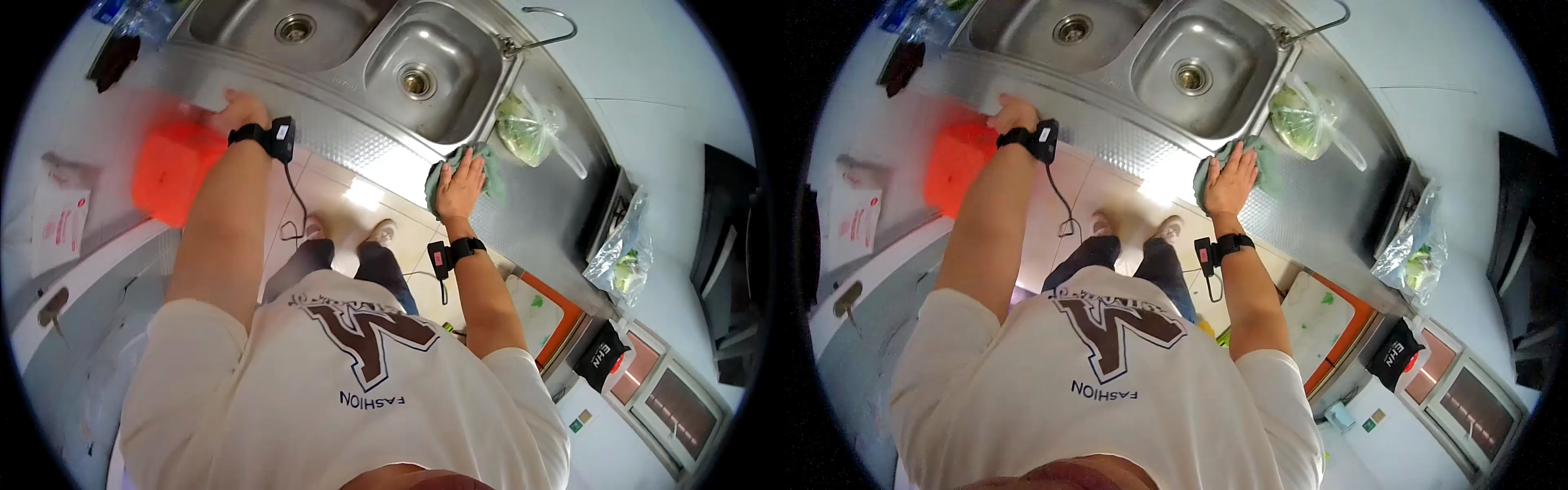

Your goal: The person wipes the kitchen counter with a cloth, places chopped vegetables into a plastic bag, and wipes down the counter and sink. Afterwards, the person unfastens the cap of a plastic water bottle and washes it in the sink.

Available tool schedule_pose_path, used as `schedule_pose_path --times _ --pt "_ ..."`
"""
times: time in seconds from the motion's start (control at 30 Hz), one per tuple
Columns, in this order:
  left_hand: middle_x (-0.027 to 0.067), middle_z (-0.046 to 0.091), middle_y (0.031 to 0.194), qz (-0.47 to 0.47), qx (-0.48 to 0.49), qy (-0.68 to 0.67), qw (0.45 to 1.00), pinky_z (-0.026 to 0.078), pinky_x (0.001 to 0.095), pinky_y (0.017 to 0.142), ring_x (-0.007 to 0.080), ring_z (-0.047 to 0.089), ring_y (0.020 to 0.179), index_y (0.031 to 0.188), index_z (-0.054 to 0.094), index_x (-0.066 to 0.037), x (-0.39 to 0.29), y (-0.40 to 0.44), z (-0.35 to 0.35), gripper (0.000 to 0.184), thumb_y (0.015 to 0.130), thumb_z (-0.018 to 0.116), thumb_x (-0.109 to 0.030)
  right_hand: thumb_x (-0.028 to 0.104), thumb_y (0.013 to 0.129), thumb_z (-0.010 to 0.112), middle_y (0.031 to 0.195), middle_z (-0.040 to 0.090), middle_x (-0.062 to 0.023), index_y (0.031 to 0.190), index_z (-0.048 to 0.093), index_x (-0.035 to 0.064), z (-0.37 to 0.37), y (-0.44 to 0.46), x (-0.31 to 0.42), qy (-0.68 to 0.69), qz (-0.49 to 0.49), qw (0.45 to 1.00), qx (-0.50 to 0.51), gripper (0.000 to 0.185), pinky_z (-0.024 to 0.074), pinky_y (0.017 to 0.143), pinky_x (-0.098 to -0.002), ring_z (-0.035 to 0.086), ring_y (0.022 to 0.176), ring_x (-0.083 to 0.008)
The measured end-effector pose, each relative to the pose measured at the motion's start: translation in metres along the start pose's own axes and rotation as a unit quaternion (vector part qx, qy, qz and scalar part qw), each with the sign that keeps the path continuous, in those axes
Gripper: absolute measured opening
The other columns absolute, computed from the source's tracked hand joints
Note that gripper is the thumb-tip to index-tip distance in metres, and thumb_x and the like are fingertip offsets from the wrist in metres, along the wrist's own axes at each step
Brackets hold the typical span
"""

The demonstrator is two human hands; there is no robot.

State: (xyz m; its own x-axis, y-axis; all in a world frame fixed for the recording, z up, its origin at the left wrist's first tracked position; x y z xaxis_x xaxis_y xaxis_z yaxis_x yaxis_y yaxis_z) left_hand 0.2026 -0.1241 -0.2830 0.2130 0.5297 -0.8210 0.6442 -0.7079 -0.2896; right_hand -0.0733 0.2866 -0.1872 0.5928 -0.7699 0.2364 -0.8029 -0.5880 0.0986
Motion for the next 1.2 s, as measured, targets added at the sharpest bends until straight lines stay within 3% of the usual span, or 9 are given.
schedule_pose_path --times 0.1,0.13,0.23,0.5,0.67,1.0,1.2 --pt "0.0309 0.059 0.121 -0.021 0.031 0.078 0.996 0.05 0.0436 0.091 0.0385 0.062 0.107 0.126 0.049 0.007 -0.019 -0.025 -0.01 0.061 0.09 0.06 -0.041 0.035 0.097 0.052 0.149 0.033 -0.0301 0.149 0.03 -0.0009 0.008 0.025 -0.01 -0.022 0.032 0.999 -0.015 0.067 0.0207 0.116 -0.0528 0.028 0.14 -0.0447" --pt "0.0332 0.062 0.112 -0.017 0.064 0.13 0.989 0.051 0.0482 0.09 0.0438 0.063 0.102 0.125 0.045 0.011 -0.033 -0.037 -0.021 0.066 0.091 0.055 -0.045 0.034 0.096 0.052 0.149 0.032 -0.0303 0.149 0.03 -0.0012 0.008 0.033 -0.012 -0.03 0.03 0.999 -0.015 0.067 0.0212 0.116 -0.0525 0.029 0.14 -0.045" --pt "0.0353 0.059 0.117 -0.055 0.066 0.11 0.99 0.05 0.0515 0.091 0.0462 0.062 0.104 0.126 0.042 0.013 -0.062 -0.069 -0.043 0.069 0.093 0.049 -0.048 0.032 0.096 0.051 0.15 0.03 -0.0305 0.148 0.03 -0.0025 0.005 0.043 -0.015 -0.036 0.023 0.999 -0.011 0.066 0.022 0.117 -0.0514 0.028 0.14 -0.0452" --pt "0.0325 0.059 0.121 -0.051 0.052 0.121 0.99 0.048 0.0511 0.095 0.0466 0.06 0.108 0.134 0.039 0.009 -0.062 -0.067 -0.043 0.073 0.093 0.05 -0.051 0.028 0.094 0.057 0.149 0.032 -0.0293 0.147 0.031 -0.0032 0.0 0.092 -0.019 -0.044 -0.009 0.999 -0.005 0.067 0.0269 0.114 -0.051 0.033 0.135 -0.0457" --pt "0.0334 0.058 0.122 -0.056 0.036 0.122 0.99 0.048 0.0512 0.094 0.0459 0.061 0.107 0.136 0.038 0.008 -0.061 -0.071 -0.043 0.075 0.091 0.051 -0.051 0.03 0.094 0.057 0.152 0.031 -0.0256 0.149 0.031 0.0033 0.004 0.127 -0.038 -0.029 -0.003 1.0 -0.012 0.067 0.0341 0.11 -0.0477 0.037 0.134 -0.0447" --pt "0.0327 0.054 0.13 -0.065 0.045 0.124 0.989 0.045 0.0484 0.099 0.0462 0.057 0.114 0.138 0.036 0.009 -0.058 -0.065 -0.042 0.08 0.092 0.044 -0.056 0.034 0.096 0.054 0.154 0.028 -0.0258 0.152 0.026 0.0051 0.012 0.201 -0.065 -0.034 -0.002 0.999 -0.003 0.069 0.0328 0.113 -0.045 0.034 0.138 -0.0431" --pt "0.0333 0.053 0.131 -0.05 0.055 0.142 0.987 0.044 0.0476 0.1 0.046 0.055 0.116 0.138 0.035 0.012 -0.056 -0.063 -0.042 0.083 0.092 0.043 -0.057 0.034 0.097 0.053 0.154 0.026 -0.029 0.151 0.026 0.0006 0.019 0.264 -0.085 -0.001 -0.011 1.0 -0.024 0.07 0.0273 0.116 -0.0461 0.03 0.14 -0.0446"
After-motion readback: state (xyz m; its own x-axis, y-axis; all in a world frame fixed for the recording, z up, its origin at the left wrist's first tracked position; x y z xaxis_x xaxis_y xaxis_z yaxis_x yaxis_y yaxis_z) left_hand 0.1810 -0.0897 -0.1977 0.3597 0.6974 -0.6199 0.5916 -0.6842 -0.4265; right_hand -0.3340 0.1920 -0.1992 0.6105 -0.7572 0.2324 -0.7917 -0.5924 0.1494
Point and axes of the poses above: each hand's wrist, its own y-axis towards the middle knuckle, its own z-axis out of the palm, x = y × z, the point moved 6 cm from there along y, towards the middle knuckle
